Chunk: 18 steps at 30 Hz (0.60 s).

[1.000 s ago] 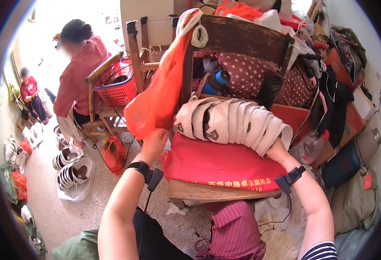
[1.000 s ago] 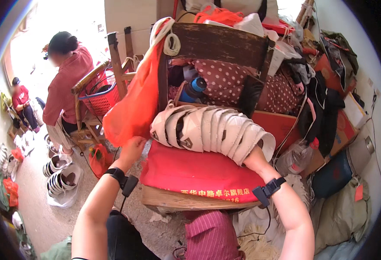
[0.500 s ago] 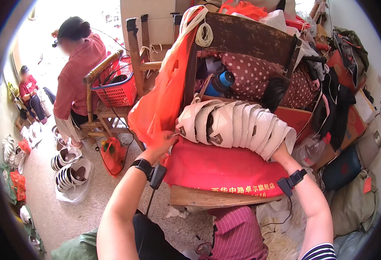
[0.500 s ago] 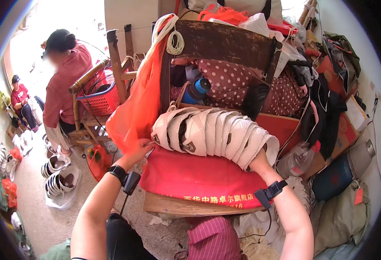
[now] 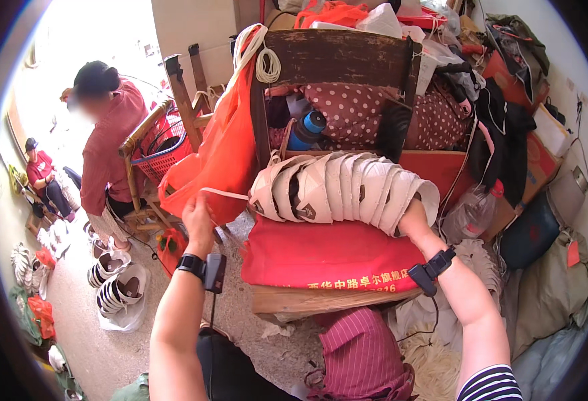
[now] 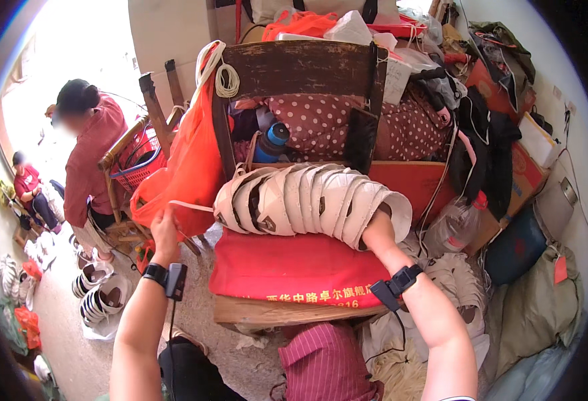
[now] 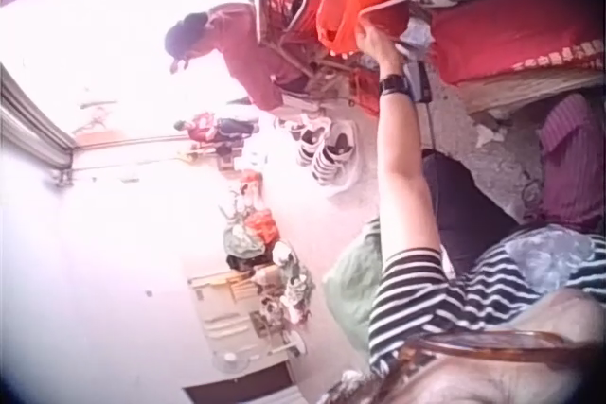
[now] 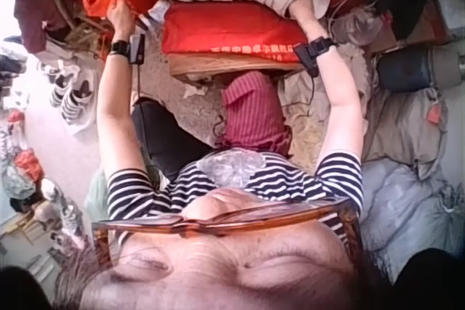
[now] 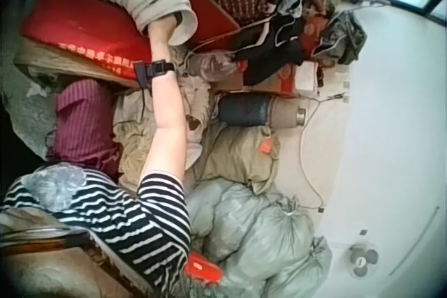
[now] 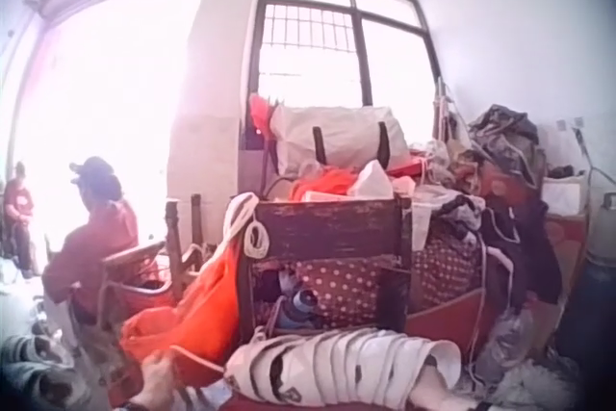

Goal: The recorder is lacing white sneakers as part of a manufacturing process.

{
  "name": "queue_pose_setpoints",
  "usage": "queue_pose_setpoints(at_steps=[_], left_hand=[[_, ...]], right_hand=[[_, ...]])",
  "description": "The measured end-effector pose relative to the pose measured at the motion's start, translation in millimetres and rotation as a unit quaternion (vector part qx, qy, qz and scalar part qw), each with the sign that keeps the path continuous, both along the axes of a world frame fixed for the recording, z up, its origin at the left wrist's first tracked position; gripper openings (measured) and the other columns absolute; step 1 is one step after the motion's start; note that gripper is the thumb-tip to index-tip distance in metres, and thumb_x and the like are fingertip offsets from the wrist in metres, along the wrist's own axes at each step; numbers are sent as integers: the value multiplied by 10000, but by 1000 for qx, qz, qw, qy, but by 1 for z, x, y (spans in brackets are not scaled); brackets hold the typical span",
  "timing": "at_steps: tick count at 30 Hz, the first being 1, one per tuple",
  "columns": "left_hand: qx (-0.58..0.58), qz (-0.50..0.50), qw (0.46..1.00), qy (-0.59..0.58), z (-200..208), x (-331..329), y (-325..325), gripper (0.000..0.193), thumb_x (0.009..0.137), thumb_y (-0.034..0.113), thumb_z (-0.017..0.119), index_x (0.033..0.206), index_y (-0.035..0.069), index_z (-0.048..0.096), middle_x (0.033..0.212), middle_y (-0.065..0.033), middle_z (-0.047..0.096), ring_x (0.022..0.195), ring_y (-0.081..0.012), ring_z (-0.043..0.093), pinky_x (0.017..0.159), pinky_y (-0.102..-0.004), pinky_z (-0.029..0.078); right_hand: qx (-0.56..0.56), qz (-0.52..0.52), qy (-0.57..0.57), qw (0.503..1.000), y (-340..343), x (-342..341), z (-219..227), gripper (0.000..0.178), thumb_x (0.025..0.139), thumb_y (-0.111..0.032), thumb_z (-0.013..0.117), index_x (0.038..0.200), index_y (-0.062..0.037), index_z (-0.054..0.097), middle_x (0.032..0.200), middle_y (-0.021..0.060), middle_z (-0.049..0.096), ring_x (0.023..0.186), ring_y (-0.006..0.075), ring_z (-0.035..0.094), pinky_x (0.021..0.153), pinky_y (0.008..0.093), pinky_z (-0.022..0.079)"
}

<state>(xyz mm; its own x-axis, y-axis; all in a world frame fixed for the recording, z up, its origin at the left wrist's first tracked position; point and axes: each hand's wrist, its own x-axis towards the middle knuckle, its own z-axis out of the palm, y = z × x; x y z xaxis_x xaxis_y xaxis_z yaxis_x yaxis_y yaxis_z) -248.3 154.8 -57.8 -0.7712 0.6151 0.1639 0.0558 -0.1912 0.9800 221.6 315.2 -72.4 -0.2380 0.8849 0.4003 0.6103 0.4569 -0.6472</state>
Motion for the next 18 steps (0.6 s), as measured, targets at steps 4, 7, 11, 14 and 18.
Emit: queue_pose_setpoints(at_steps=[4, 7, 11, 14, 18], left_hand=[[2, -35, 989, 146, 39, -6, -33, 264, 982, 241, 579, 1033, 8, 690, 887, 13, 663, 750, -47, 556, 675, -222, 473], [23, -106, 951, 289, 63, -6, -32, 226, 985, 246, 578, 1003, 54, 695, 700, 94, 535, 581, 2, 424, 489, -184, 319], [-219, -193, 917, 271, 84, -7, -70, 239, 964, 282, 608, 963, 62, 701, 657, 102, 505, 546, -4, 403, 477, -186, 312], [-264, -213, 905, 254, 84, 6, -93, 243, 969, 287, 600, 943, 66, 699, 654, 102, 503, 534, 2, 404, 464, -177, 299], [-211, -245, 932, 164, 73, 26, -124, 186, 978, 215, 591, 1008, 47, 667, 724, 96, 532, 607, 7, 444, 520, -161, 342]], right_hand=[[-70, -21, 105, 992, -26, -3, 28, 372, 850, -136, 597, 1193, 5, 621, 1079, 221, 684, 1050, 365, 643, 889, 386, 485], [-59, -10, 91, 994, -15, 13, 13, 341, 842, -104, 582, 1159, 3, 644, 1048, 217, 694, 1008, 355, 661, 867, 377, 491], [-60, -44, 86, 994, -32, 19, 32, 224, 846, -157, 617, 981, 15, 666, 964, 221, 692, 913, 354, 667, 791, 398, 493], [-27, -109, 60, 992, -38, 53, 35, 229, 852, -218, 648, 875, 10, 646, 852, 181, 686, 806, 300, 658, 726, 390, 479], [-35, -125, 87, 988, -50, 114, 34, 227, 847, -235, 661, 879, -10, 656, 780, 146, 671, 748, 227, 642, 702, 349, 479]])
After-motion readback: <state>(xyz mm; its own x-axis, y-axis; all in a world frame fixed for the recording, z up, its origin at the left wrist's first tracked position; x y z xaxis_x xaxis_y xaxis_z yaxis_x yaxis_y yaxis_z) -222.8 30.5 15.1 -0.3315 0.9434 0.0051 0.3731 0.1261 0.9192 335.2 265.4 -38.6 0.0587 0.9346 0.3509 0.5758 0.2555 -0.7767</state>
